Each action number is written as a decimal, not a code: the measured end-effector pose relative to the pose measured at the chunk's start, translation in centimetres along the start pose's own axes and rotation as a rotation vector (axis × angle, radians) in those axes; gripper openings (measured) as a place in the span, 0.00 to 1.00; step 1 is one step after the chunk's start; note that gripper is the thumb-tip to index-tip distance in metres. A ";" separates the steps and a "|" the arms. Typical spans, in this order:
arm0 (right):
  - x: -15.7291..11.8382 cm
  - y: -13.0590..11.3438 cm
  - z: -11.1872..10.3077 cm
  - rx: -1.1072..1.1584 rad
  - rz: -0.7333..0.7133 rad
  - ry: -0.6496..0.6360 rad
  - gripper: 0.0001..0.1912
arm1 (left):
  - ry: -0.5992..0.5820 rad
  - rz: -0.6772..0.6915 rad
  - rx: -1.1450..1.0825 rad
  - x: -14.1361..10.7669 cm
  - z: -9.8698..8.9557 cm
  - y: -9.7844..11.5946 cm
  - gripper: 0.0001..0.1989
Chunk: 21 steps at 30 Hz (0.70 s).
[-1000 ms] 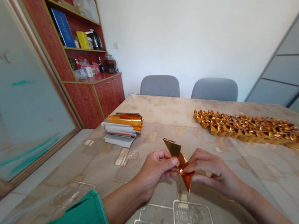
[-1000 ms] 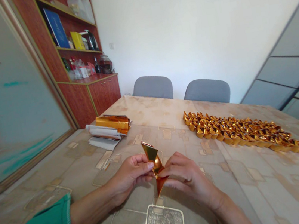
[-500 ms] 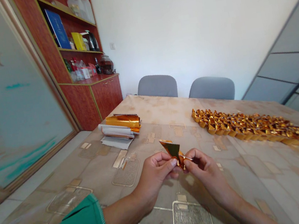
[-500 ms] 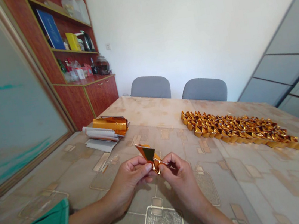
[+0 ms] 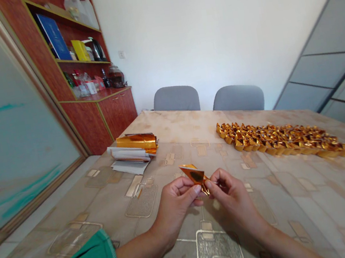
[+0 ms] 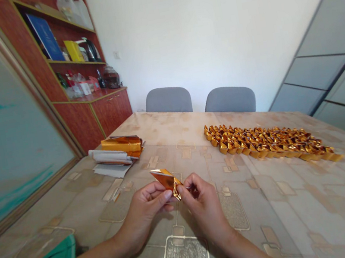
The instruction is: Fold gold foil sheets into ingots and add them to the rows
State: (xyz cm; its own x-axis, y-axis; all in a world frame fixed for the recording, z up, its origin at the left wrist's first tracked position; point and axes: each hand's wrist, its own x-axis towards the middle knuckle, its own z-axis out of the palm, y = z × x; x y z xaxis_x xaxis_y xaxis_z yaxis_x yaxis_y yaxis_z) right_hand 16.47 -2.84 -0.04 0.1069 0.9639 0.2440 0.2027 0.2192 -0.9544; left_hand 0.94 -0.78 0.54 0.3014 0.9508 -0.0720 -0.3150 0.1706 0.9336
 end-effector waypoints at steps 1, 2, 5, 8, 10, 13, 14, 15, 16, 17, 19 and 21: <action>-0.1 0.1 0.0 -0.050 -0.018 0.001 0.15 | 0.000 -0.011 -0.005 0.0 0.0 0.0 0.16; -0.1 0.1 -0.1 -0.100 -0.043 -0.004 0.14 | -0.001 -0.025 -0.014 0.0 0.0 -0.1 0.17; -0.2 0.1 -0.3 -0.195 -0.122 -0.052 0.12 | -0.004 -0.067 -0.045 0.1 -0.1 -0.1 0.18; -0.2 0.4 -0.5 -0.145 -0.128 -0.101 0.12 | -0.008 -0.095 -0.077 0.0 -0.1 -0.1 0.19; -0.2 0.7 -0.5 -0.085 -0.109 -0.103 0.13 | -0.011 -0.114 -0.096 0.1 -0.2 -0.2 0.20; -0.1 0.9 -0.4 -0.067 -0.091 -0.086 0.14 | -0.009 -0.148 -0.106 0.1 -0.3 -0.3 0.21; -0.1 1.0 -0.3 -0.071 -0.087 -0.085 0.14 | -0.007 -0.156 -0.106 0.1 -0.3 -0.4 0.21; -0.1 1.0 -0.3 -0.071 -0.082 -0.087 0.14 | -0.006 -0.162 -0.106 0.2 -0.3 -0.5 0.21; 0.0 0.9 -0.3 -0.068 -0.080 -0.090 0.14 | -0.005 -0.165 -0.107 0.2 -0.3 -0.6 0.21; 0.0 0.9 -0.3 -0.064 -0.077 -0.097 0.14 | -0.005 -0.168 -0.108 0.2 -0.3 -0.6 0.21; 0.1 0.8 -0.5 -0.044 -0.065 -0.109 0.14 | -0.005 -0.175 -0.115 0.2 -0.3 -0.7 0.21; 0.2 0.6 -0.7 -0.011 -0.043 -0.145 0.14 | -0.002 -0.184 -0.128 0.3 -0.3 -0.6 0.20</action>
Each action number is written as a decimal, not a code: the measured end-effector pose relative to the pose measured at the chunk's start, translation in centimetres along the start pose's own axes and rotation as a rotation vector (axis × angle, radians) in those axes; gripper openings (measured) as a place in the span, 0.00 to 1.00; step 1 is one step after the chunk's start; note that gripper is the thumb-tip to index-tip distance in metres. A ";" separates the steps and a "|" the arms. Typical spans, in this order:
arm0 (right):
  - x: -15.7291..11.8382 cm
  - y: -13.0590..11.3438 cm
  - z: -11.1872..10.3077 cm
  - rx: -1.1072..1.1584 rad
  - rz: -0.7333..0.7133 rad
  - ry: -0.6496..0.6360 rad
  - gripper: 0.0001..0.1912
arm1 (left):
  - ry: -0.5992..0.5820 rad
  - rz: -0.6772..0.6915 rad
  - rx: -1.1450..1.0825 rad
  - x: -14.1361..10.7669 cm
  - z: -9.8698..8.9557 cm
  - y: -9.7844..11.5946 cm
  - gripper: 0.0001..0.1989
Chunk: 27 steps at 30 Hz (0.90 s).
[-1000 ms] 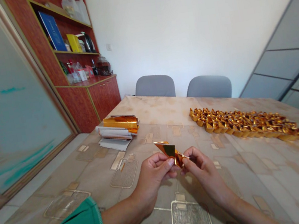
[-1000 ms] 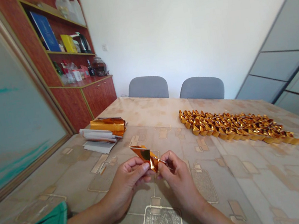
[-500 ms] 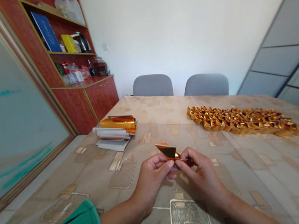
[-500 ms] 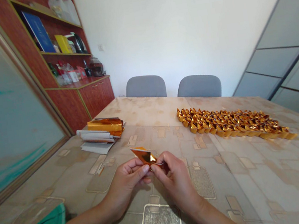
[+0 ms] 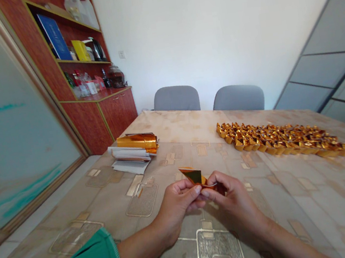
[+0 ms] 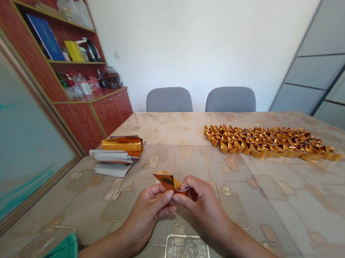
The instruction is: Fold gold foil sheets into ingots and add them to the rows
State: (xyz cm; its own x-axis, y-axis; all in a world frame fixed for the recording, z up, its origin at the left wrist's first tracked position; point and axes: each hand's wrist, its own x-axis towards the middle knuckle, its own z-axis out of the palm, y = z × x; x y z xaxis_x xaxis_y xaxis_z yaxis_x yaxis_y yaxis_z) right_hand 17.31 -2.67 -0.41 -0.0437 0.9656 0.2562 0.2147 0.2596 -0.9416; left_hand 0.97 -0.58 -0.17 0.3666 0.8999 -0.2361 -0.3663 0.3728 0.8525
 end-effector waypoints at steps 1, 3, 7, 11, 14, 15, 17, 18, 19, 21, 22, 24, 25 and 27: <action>0.0 -0.1 -0.2 0.013 0.008 -0.026 0.14 | 0.001 -0.005 -0.009 0.0 0.0 0.0 0.20; 0.1 -0.4 -0.5 0.018 0.012 -0.067 0.15 | 0.003 -0.022 -0.027 0.0 0.1 0.1 0.20; 0.2 -0.9 -0.7 -0.008 0.013 -0.033 0.14 | 0.011 -0.045 -0.055 -0.1 0.1 0.1 0.21; 0.1 -1.0 -0.4 -0.053 0.027 0.003 0.11 | 0.007 -0.040 -0.052 -0.2 0.0 0.0 0.20; 0.1 -0.8 -0.1 -0.143 -0.006 0.029 0.11 | 0.006 -0.040 -0.041 -0.1 0.0 -0.1 0.21; 0.1 -0.8 0.0 -0.170 -0.021 0.038 0.10 | 0.007 -0.039 -0.042 -0.1 0.0 -0.2 0.21; 0.1 -0.7 0.2 -0.202 -0.039 0.059 0.10 | 0.013 -0.032 -0.049 -0.1 0.1 -0.2 0.20; 0.0 -0.7 0.3 -0.208 -0.045 0.061 0.10 | 0.020 -0.029 -0.056 -0.1 0.1 -0.2 0.19; 0.0 -0.6 0.4 -0.204 -0.051 0.061 0.09 | 0.028 -0.027 -0.067 -0.1 0.2 -0.2 0.19; -0.1 -0.5 0.5 -0.152 -0.052 0.053 0.07 | 0.038 -0.024 -0.101 0.0 0.2 -0.1 0.18; -0.1 -0.5 0.5 -0.100 -0.045 0.052 0.06 | 0.039 -0.020 -0.122 0.0 0.2 0.0 0.18; 0.0 -0.3 0.4 0.026 -0.011 0.056 0.10 | 0.036 -0.011 -0.161 0.0 0.3 0.2 0.18; 0.0 -0.3 0.3 0.082 0.015 0.054 0.12 | 0.037 -0.006 -0.172 0.0 0.3 0.2 0.18; 0.2 -0.2 0.2 0.156 0.067 0.040 0.15 | 0.039 -0.003 -0.177 -0.1 0.3 0.4 0.18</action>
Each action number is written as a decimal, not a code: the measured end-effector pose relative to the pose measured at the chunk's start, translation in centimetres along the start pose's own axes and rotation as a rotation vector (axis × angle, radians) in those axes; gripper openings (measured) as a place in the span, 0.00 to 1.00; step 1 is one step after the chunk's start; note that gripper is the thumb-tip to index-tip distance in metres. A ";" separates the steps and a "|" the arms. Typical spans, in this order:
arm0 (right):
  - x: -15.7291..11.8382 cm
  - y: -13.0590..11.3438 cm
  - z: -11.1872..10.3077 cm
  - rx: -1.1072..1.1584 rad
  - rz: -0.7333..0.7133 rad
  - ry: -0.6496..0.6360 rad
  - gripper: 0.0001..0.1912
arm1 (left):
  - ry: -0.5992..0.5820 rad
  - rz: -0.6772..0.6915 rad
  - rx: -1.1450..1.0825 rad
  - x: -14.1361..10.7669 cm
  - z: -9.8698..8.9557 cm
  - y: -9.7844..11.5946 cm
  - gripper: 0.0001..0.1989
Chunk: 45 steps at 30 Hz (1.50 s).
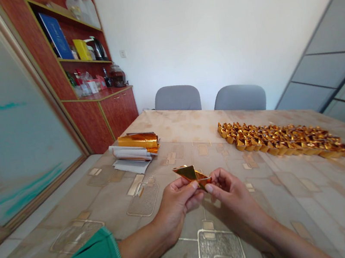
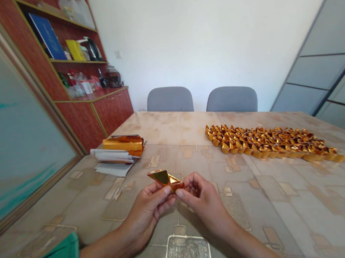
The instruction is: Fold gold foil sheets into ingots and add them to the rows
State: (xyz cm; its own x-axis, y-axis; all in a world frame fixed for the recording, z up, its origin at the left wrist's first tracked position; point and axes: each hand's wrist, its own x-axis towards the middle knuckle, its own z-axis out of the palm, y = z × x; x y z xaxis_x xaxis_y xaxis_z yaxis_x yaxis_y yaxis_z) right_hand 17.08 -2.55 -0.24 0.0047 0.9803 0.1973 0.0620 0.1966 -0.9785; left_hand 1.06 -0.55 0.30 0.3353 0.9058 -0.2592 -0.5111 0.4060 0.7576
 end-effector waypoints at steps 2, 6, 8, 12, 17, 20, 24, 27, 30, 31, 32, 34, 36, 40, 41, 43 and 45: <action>0.1 0.0 0.0 0.033 0.045 -0.012 0.18 | -0.003 0.000 0.009 0.0 0.0 0.1 0.18; 0.1 0.1 0.2 0.087 0.056 0.027 0.18 | -0.014 0.020 0.034 0.0 -0.1 0.0 0.17; 0.1 0.1 0.3 0.098 0.050 0.040 0.18 | -0.005 0.028 0.046 0.1 -0.2 -0.1 0.17; 0.0 0.1 0.3 0.080 0.062 0.039 0.18 | 0.007 0.035 0.061 0.3 -0.3 -0.2 0.19; 0.1 -0.4 0.3 0.129 0.096 0.069 0.19 | 0.010 0.037 0.073 0.2 -0.3 -0.2 0.21; 0.0 -0.5 0.3 0.119 0.101 0.022 0.19 | 0.001 0.050 0.073 0.1 -0.3 -0.2 0.20; 0.0 0.1 0.3 0.091 0.111 0.042 0.20 | -0.019 0.004 0.094 0.1 -0.5 -0.3 0.21; 0.0 0.3 0.4 0.092 0.134 0.048 0.20 | -0.011 -0.022 0.095 0.2 -0.5 -0.4 0.21; 0.3 0.0 0.1 0.128 0.137 -0.022 0.20 | 0.003 -0.005 0.094 0.3 -0.4 -0.3 0.22; 0.4 -0.2 0.0 0.141 0.139 -0.043 0.20 | 0.012 0.013 0.089 0.3 -0.4 -0.2 0.22; 0.5 -0.3 -0.2 0.147 0.143 -0.054 0.21 | 0.021 0.032 0.083 0.3 -0.3 -0.2 0.21; 0.6 -0.4 -0.5 0.133 0.150 -0.042 0.21 | 0.038 0.059 0.067 0.4 -0.3 0.0 0.20; 0.7 -0.2 -0.7 0.110 0.140 -0.012 0.22 | 0.047 0.061 0.057 0.4 -0.3 0.0 0.19; 0.4 0.2 -0.8 0.079 0.079 0.000 0.21 | 0.047 0.034 0.042 0.5 -0.4 0.0 0.19; 0.4 0.3 -0.7 0.078 0.071 0.000 0.21 | 0.043 0.029 0.040 0.6 -0.5 0.0 0.19; 0.4 0.3 -0.7 0.084 0.073 -0.005 0.20 | 0.029 0.020 0.040 0.6 -0.5 0.0 0.19; 0.4 0.2 -0.8 0.079 0.080 -0.021 0.20 | 0.016 0.027 0.043 0.7 -0.5 0.1 0.18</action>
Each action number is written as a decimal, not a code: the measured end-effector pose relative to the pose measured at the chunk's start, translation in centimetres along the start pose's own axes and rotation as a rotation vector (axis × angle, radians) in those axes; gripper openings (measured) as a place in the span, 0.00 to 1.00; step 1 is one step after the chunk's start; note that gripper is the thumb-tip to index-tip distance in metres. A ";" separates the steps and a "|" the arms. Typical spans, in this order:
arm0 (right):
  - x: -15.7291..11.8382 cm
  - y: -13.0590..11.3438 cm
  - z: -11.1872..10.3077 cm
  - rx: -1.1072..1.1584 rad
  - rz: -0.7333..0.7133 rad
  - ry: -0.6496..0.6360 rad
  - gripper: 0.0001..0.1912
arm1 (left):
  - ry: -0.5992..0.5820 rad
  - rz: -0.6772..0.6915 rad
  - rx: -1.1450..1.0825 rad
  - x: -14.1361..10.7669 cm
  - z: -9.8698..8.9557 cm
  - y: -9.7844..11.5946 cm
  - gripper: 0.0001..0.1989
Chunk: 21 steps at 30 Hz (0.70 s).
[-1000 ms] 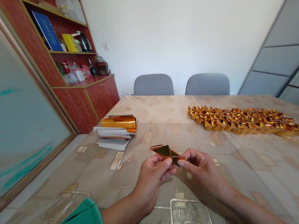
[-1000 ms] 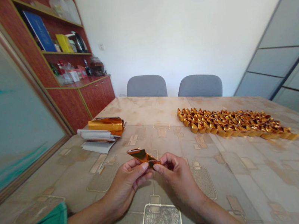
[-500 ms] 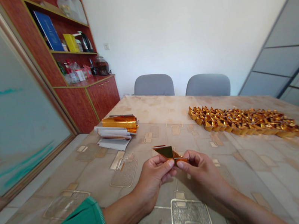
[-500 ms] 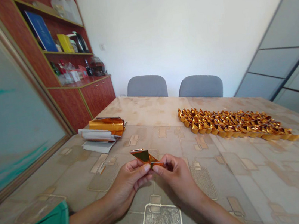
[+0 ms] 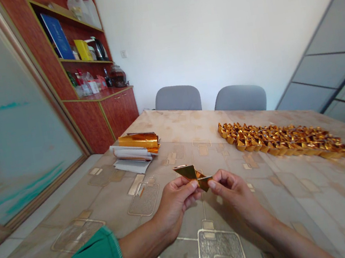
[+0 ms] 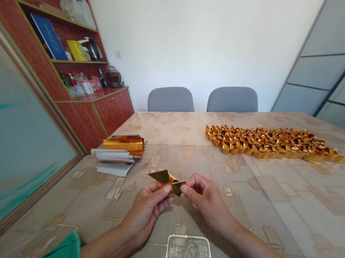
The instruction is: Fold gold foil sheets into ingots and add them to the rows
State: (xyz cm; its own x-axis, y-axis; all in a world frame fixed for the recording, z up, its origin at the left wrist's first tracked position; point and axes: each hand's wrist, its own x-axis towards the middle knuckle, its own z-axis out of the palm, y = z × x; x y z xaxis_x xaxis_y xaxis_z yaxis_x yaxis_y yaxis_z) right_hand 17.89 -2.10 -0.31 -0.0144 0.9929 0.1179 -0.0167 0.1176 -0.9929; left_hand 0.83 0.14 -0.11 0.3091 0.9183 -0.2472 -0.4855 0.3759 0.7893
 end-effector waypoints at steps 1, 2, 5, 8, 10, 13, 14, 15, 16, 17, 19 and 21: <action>0.1 -0.1 0.0 -0.012 0.002 -0.012 0.20 | -0.005 0.005 0.001 0.0 0.0 0.0 0.18; 0.1 -0.1 0.0 -0.024 0.004 -0.025 0.21 | -0.007 0.009 -0.001 0.0 0.0 0.1 0.18; 0.2 -0.1 0.0 -0.034 0.010 -0.033 0.21 | -0.015 0.007 -0.006 -0.1 0.0 0.1 0.17; 0.0 0.0 0.1 -0.020 0.000 -0.037 0.21 | -0.036 -0.023 -0.005 -0.1 -0.1 0.0 0.16; -0.2 -0.4 0.0 -0.028 -0.021 -0.084 0.19 | -0.049 -0.052 -0.010 -0.1 -0.2 0.1 0.17; -0.4 -1.2 -0.4 -0.099 -0.084 -0.132 0.12 | -0.062 -0.103 -0.009 -0.1 -0.3 0.4 0.16; -0.4 -1.5 -0.7 -0.150 -0.128 -0.120 0.10 | -0.068 -0.119 -0.004 -0.1 -0.3 0.5 0.16; -0.4 -1.7 -0.9 -0.219 -0.190 -0.100 0.10 | -0.076 -0.135 0.002 -0.1 -0.3 0.6 0.16; -0.3 -1.8 -1.1 -0.298 -0.264 -0.090 0.12 | -0.084 -0.151 0.009 -0.2 -0.3 0.7 0.17; -0.2 -1.8 -1.3 -0.379 -0.343 -0.095 0.16 | -0.093 -0.165 0.016 -0.3 -0.3 0.7 0.17; 0.0 -1.7 -1.7 -0.511 -0.473 -0.147 0.22 | -0.111 -0.188 0.031 -0.5 -0.2 0.7 0.19; 0.2 -1.6 -2.0 -0.576 -0.529 -0.210 0.21 | -0.138 -0.208 0.053 -0.7 -0.3 0.7 0.20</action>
State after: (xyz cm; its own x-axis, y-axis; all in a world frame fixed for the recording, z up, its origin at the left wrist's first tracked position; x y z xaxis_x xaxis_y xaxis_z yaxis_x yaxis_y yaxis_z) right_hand 19.86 -2.10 1.26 -0.3377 0.7861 0.5177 0.4428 0.6181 -0.6496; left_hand 0.10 -0.21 0.44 0.5080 0.7950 -0.3315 -0.3570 0.5446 0.7589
